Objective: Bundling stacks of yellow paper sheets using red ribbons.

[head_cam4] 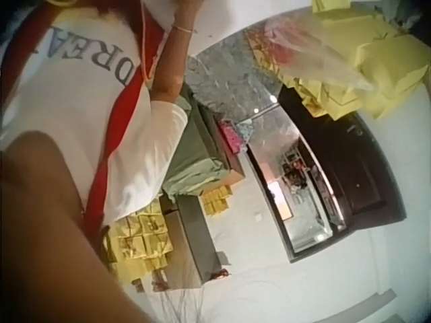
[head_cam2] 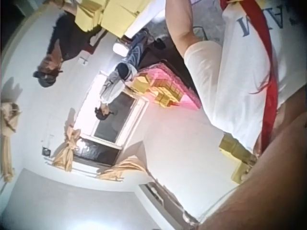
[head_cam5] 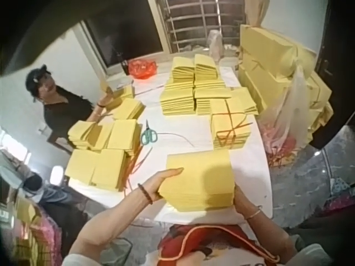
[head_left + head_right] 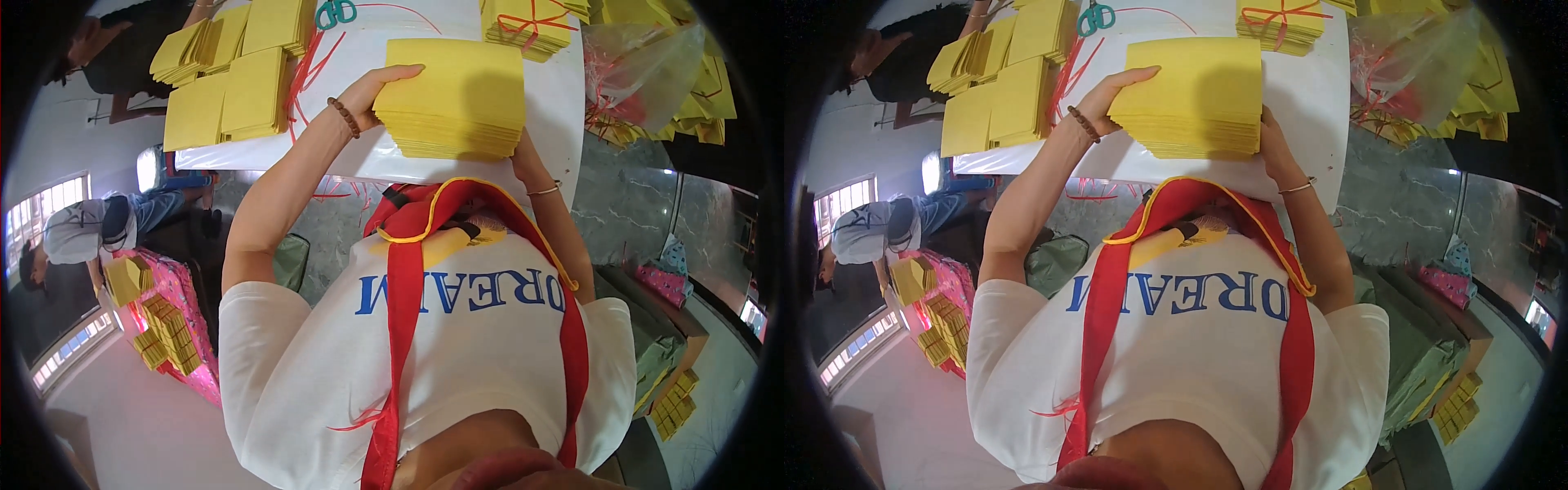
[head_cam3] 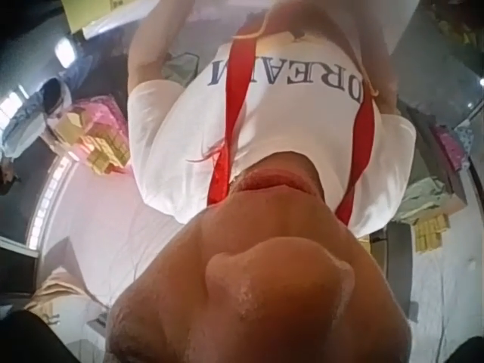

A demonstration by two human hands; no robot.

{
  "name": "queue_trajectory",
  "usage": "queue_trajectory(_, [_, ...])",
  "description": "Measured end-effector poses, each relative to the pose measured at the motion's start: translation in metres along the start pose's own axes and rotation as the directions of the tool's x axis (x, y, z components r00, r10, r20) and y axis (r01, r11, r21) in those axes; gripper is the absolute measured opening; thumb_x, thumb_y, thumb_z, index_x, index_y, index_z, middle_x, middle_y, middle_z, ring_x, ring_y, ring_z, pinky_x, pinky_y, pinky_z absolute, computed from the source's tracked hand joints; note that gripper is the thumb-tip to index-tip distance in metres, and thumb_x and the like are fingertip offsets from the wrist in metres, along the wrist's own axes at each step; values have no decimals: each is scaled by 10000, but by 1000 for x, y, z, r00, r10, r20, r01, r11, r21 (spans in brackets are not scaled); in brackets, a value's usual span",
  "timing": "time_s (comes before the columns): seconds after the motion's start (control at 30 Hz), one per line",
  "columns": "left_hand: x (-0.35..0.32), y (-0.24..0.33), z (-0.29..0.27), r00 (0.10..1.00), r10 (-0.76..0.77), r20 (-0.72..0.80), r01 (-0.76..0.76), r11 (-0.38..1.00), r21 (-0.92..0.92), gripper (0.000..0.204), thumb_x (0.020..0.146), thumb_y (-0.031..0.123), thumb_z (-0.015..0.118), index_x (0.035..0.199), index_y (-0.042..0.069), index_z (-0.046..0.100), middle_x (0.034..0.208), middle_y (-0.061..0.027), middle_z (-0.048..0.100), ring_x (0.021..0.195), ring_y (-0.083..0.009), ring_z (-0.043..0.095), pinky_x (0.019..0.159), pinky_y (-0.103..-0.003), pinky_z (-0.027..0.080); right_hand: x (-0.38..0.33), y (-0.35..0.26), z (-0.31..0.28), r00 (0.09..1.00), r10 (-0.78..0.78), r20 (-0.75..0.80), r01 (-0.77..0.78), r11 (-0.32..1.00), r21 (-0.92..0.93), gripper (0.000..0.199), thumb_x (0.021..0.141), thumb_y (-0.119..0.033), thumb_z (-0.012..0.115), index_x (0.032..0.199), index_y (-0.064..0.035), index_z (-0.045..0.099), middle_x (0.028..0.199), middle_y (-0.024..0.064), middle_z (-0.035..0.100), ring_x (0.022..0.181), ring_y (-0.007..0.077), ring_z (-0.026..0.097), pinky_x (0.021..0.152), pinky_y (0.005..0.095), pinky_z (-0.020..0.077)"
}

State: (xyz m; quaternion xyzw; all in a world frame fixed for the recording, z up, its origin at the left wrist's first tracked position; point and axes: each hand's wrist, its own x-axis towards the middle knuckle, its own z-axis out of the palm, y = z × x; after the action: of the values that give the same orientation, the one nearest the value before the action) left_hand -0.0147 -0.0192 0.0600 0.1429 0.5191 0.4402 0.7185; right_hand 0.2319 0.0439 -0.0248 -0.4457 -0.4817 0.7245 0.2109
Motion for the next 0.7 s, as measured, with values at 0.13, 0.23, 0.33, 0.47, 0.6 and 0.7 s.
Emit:
queue_trajectory(0.13, [-4, 0, 1, 1000, 21, 6, -21, 1000, 6, 423, 807, 303, 599, 1107, 14, 523, 1021, -72, 602, 891, -135, 599, 783, -276, 485, 1, 3, -1, 999, 30, 12, -30, 999, -12, 469, 876, -300, 428, 1253, -23, 389, 1178, 95, 495, 1069, 170, 477, 890, 274, 372])
queue_trajectory(0.23, [-5, -1, 2, 999, 42, 16, -42, 999, 10, 434, 777, 317, 626, 1080, 17, 539, 995, -69, 614, 869, -134, 604, 759, -266, 489, 4, 12, -3, 998, -63, 29, 62, 998, 29, 469, 885, -320, 408, 1257, -36, 388, 1190, 94, 484, 1085, 168, 461, 905, 283, 362])
queue_trajectory(0.33, [-3, 0, -2, 1000, 20, 20, -21, 999, 29, 419, 809, 299, 597, 1101, 7, 525, 1025, -74, 603, 891, -134, 601, 787, -270, 483, 5, 10, -1, 1000, -19, 6, 19, 999, 27, 488, 890, -349, 395, 1269, -43, 377, 1212, 85, 466, 1107, 158, 438, 915, 285, 353])
queue_trajectory(0.47, [-3, 1, -5, 1000, 25, 1, -25, 1000, 15, 406, 812, 292, 595, 1096, 9, 529, 1021, -76, 605, 881, -135, 604, 781, -270, 487, 13, 16, -4, 994, -97, 58, 99, 994, -41, 511, 898, -379, 374, 1284, -44, 359, 1239, 80, 444, 1129, 160, 423, 927, 289, 343])
queue_trajectory(0.6, [-1, -3, -3, 999, 21, 50, -19, 1000, -24, 384, 813, 282, 597, 1083, 14, 541, 1006, -79, 612, 876, -141, 609, 781, -276, 493, 5, 17, -8, 995, -80, 61, 81, 997, -15, 541, 902, -450, 342, 1271, -56, 381, 1210, 70, 460, 1095, 159, 449, 878, 287, 385])
queue_trajectory(0.7, [2, -11, -13, 998, 18, 57, -17, 1000, -26, 388, 806, 288, 608, 1075, 13, 549, 1006, -83, 614, 883, -153, 610, 786, -280, 493, 6, -3, -16, 979, 195, 52, -192, 980, -56, 618, 892, -537, 290, 1267, -59, 398, 1215, 67, 460, 1000, 147, 492, 792, 281, 427])
